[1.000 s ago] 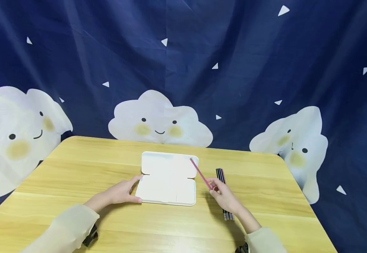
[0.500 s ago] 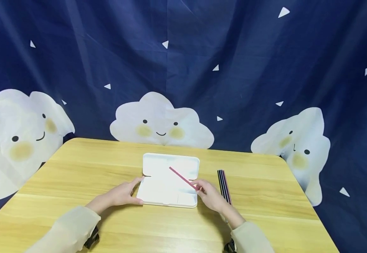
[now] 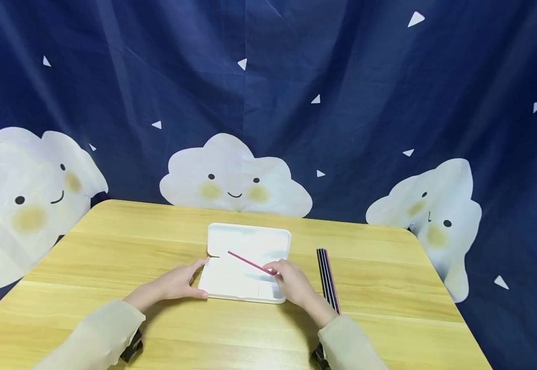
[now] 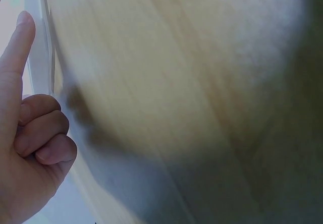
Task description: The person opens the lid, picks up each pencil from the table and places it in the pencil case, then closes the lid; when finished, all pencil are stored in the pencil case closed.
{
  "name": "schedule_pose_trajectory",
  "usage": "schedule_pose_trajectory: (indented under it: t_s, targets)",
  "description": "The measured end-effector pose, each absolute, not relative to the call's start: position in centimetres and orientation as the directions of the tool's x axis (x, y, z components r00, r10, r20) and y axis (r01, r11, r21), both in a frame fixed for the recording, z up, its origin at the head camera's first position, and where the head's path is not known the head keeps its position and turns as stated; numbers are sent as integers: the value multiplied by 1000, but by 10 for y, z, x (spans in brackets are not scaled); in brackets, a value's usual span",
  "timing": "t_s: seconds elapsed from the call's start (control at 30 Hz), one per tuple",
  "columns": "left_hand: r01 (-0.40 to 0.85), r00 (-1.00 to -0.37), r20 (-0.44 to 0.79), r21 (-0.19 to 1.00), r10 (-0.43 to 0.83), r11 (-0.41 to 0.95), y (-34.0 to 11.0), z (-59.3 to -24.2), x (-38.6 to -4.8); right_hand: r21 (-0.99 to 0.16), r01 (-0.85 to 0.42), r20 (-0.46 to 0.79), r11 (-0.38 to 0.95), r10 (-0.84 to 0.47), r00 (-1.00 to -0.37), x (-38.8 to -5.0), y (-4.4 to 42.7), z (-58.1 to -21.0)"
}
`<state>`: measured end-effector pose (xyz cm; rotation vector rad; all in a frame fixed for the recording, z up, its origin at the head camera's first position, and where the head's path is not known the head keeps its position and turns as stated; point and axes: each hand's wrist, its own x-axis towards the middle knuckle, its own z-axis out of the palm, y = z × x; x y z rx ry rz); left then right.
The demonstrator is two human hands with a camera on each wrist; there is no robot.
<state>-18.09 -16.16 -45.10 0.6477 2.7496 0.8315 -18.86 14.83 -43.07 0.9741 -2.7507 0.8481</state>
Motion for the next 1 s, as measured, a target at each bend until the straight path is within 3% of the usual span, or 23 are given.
schedule_pose_trajectory:
  t_s: [0.43,1.0]
  targets:
    - [360,-883,-50,566,467,742,-161,-452,-181,-381,-675,252,631,-631,-733,-199,125,-432]
    - [355,-884,-56,568,464,743,-163,-451,-179,-422,-686,156,593,-698,-699,-206,112,-439]
